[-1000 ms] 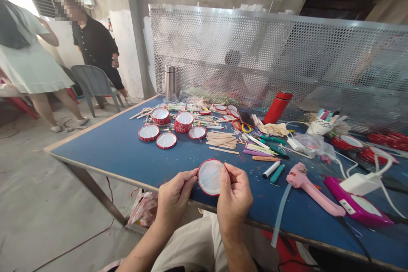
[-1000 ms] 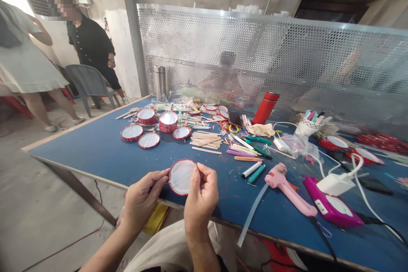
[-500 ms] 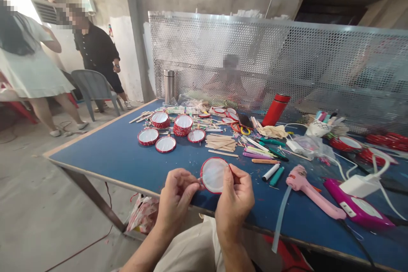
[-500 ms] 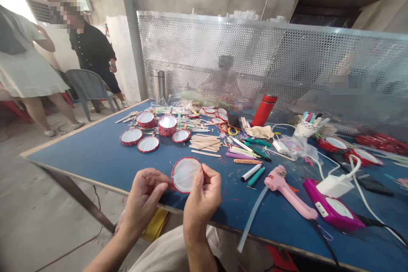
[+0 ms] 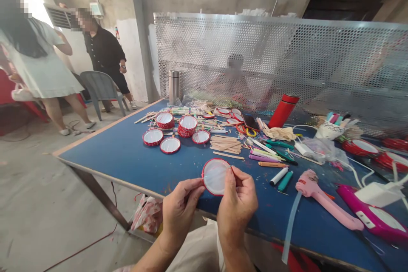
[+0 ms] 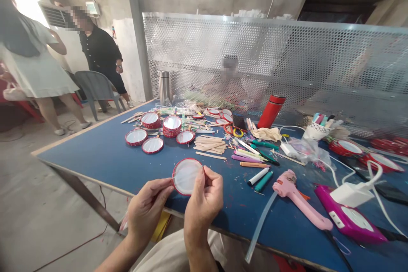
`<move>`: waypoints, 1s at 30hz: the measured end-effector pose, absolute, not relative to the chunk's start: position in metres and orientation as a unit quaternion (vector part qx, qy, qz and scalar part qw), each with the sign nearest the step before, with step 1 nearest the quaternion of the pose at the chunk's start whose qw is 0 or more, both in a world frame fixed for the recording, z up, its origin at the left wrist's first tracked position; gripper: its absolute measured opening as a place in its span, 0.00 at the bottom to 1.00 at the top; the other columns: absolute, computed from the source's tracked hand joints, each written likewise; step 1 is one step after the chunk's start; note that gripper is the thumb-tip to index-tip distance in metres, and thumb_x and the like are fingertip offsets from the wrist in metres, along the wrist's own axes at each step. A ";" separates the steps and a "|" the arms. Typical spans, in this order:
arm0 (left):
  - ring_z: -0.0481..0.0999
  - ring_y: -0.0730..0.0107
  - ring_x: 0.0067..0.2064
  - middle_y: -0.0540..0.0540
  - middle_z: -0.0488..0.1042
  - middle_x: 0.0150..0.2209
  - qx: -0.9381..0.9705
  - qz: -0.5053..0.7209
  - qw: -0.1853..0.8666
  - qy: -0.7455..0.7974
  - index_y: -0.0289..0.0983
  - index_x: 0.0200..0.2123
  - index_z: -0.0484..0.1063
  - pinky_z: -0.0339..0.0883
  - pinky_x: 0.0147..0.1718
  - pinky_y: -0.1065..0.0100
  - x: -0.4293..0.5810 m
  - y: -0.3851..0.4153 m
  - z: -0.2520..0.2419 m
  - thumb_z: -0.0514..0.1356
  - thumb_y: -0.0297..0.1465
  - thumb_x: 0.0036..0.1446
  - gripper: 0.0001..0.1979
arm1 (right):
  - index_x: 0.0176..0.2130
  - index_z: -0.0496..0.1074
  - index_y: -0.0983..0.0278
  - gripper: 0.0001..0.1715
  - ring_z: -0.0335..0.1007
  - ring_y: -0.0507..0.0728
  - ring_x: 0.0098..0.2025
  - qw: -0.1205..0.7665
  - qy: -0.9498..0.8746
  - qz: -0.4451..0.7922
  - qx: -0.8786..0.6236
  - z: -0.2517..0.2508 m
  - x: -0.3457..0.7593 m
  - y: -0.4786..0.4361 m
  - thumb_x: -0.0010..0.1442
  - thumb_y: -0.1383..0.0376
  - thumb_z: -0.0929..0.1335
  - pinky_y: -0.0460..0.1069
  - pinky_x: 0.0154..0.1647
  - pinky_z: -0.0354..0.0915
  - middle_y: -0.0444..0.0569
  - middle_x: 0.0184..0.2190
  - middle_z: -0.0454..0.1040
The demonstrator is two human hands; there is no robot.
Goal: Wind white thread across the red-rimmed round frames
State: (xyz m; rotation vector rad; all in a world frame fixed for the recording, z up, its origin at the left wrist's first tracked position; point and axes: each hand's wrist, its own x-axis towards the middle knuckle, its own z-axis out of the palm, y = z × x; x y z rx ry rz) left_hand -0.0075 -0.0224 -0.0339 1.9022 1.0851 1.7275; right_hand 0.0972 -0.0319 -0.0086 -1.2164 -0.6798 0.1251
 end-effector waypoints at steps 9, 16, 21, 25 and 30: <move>0.81 0.74 0.31 0.51 0.81 0.32 0.692 0.594 0.140 0.386 0.39 0.35 0.75 0.73 0.33 0.79 -0.010 -0.022 -0.033 0.60 0.27 0.56 0.05 | 0.36 0.72 0.68 0.11 0.72 0.51 0.30 0.763 -0.321 0.049 -0.559 -0.010 0.097 -0.033 0.57 0.61 0.68 0.44 0.31 0.67 0.49 0.30 0.76; 0.81 0.73 0.31 0.51 0.81 0.31 0.697 0.586 0.135 0.390 0.39 0.34 0.75 0.74 0.32 0.78 -0.011 -0.022 -0.032 0.60 0.28 0.56 0.04 | 0.35 0.72 0.68 0.12 0.72 0.52 0.30 0.758 -0.320 0.035 -0.567 -0.008 0.098 -0.032 0.57 0.60 0.68 0.45 0.31 0.67 0.49 0.29 0.76; 0.81 0.72 0.30 0.50 0.81 0.30 0.693 0.587 0.178 0.379 0.39 0.35 0.75 0.75 0.31 0.77 -0.011 -0.022 -0.029 0.62 0.34 0.55 0.05 | 0.35 0.71 0.68 0.13 0.72 0.53 0.31 0.754 -0.315 0.044 -0.575 -0.008 0.097 -0.033 0.57 0.59 0.67 0.46 0.32 0.67 0.50 0.30 0.76; 0.81 0.70 0.29 0.50 0.81 0.30 0.673 0.592 0.233 0.377 0.39 0.35 0.74 0.77 0.30 0.75 -0.009 -0.021 -0.029 0.65 0.38 0.51 0.11 | 0.35 0.71 0.68 0.13 0.73 0.53 0.31 0.751 -0.317 0.043 -0.578 -0.007 0.097 -0.033 0.57 0.59 0.67 0.46 0.32 0.68 0.51 0.30 0.76; 0.81 0.70 0.29 0.50 0.81 0.30 0.662 0.596 0.247 0.381 0.39 0.35 0.74 0.77 0.30 0.75 -0.008 -0.022 -0.032 0.65 0.38 0.51 0.10 | 0.35 0.71 0.68 0.13 0.73 0.53 0.31 0.751 -0.320 0.047 -0.576 -0.007 0.097 -0.033 0.57 0.59 0.67 0.46 0.31 0.67 0.51 0.30 0.76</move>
